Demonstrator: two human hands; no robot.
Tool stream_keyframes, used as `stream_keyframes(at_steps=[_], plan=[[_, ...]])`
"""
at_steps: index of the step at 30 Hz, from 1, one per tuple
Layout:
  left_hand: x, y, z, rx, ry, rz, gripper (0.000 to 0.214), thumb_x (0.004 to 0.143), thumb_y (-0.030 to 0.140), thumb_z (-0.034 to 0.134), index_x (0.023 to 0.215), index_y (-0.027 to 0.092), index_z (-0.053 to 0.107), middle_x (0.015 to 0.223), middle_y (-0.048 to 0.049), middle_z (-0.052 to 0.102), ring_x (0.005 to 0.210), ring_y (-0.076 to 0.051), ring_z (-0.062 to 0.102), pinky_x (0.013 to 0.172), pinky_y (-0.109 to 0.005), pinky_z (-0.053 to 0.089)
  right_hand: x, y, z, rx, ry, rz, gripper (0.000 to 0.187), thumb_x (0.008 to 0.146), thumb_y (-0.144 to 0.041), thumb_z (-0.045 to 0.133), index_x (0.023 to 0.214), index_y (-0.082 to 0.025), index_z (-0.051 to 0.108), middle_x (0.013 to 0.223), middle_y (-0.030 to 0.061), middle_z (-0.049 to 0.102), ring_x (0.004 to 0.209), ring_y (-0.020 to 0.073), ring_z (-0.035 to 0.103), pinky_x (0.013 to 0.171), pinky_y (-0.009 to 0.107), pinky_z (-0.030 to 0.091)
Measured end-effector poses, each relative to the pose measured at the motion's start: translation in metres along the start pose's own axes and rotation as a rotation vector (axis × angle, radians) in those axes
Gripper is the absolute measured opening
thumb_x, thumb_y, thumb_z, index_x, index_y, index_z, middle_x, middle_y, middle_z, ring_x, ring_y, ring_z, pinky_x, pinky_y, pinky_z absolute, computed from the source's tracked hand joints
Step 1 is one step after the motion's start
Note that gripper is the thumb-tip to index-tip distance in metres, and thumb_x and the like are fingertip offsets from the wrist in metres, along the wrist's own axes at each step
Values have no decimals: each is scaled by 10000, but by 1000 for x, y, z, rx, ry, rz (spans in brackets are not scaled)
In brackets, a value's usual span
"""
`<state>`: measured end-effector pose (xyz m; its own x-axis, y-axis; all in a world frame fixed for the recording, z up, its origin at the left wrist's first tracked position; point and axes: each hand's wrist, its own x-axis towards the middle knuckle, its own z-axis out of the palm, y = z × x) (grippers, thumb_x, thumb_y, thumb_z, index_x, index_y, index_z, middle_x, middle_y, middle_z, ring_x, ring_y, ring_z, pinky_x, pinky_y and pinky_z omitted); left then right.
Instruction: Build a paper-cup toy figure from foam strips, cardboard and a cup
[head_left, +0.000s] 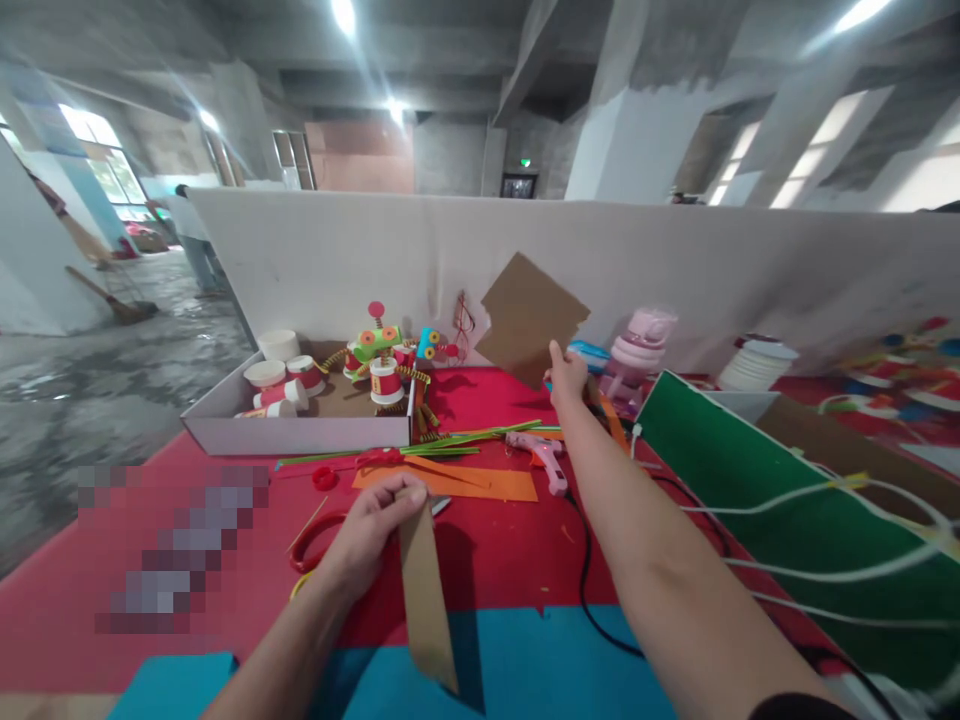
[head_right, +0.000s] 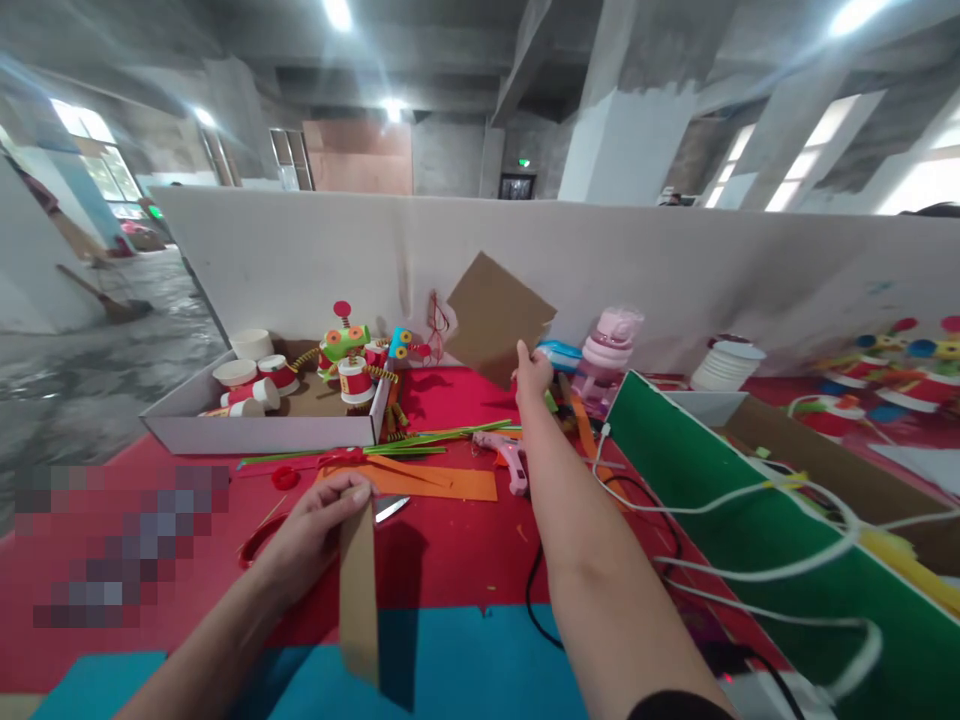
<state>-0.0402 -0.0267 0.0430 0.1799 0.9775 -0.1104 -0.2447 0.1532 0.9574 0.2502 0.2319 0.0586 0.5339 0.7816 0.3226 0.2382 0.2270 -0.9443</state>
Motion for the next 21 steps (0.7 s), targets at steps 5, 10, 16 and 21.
stream_keyframes(at_steps=[5, 10, 16, 21], plan=[[-13, 17, -9, 433, -314, -11, 265, 769, 412, 664, 745, 153, 614, 731, -38, 655, 686, -147, 578, 623, -223, 421, -56, -65, -52, 75, -398, 37, 503, 697, -628, 654, 606, -229, 361, 426, -113, 267, 358, 69, 325, 378, 208, 251], [-36, 40, -18, 551, -174, 107, 266, 757, 429, 652, 806, 168, 639, 780, -50, 678, 738, -190, 609, 650, -253, 450, -148, -103, -106, -212, -697, -7, 494, 752, -680, 541, 646, -198, 510, 476, -67, 381, 417, 83, 363, 429, 210, 258], [-35, 69, -60, 844, 130, 89, 162, 726, 340, 589, 721, 180, 559, 572, -10, 628, 541, -172, 580, 522, -240, 408, -232, -76, -121, -822, -991, -170, 356, 755, -553, 625, 712, -201, 653, 683, 34, 644, 664, 199, 602, 602, 273, 401], [-45, 62, -68, 1196, 158, 61, 197, 779, 189, 413, 880, 196, 581, 693, -38, 660, 546, -174, 590, 531, -257, 404, -286, -75, -127, -805, -751, -340, 609, 773, -486, 639, 1311, -232, 507, 1277, 144, 553, 1078, 286, 586, 837, 376, 462]])
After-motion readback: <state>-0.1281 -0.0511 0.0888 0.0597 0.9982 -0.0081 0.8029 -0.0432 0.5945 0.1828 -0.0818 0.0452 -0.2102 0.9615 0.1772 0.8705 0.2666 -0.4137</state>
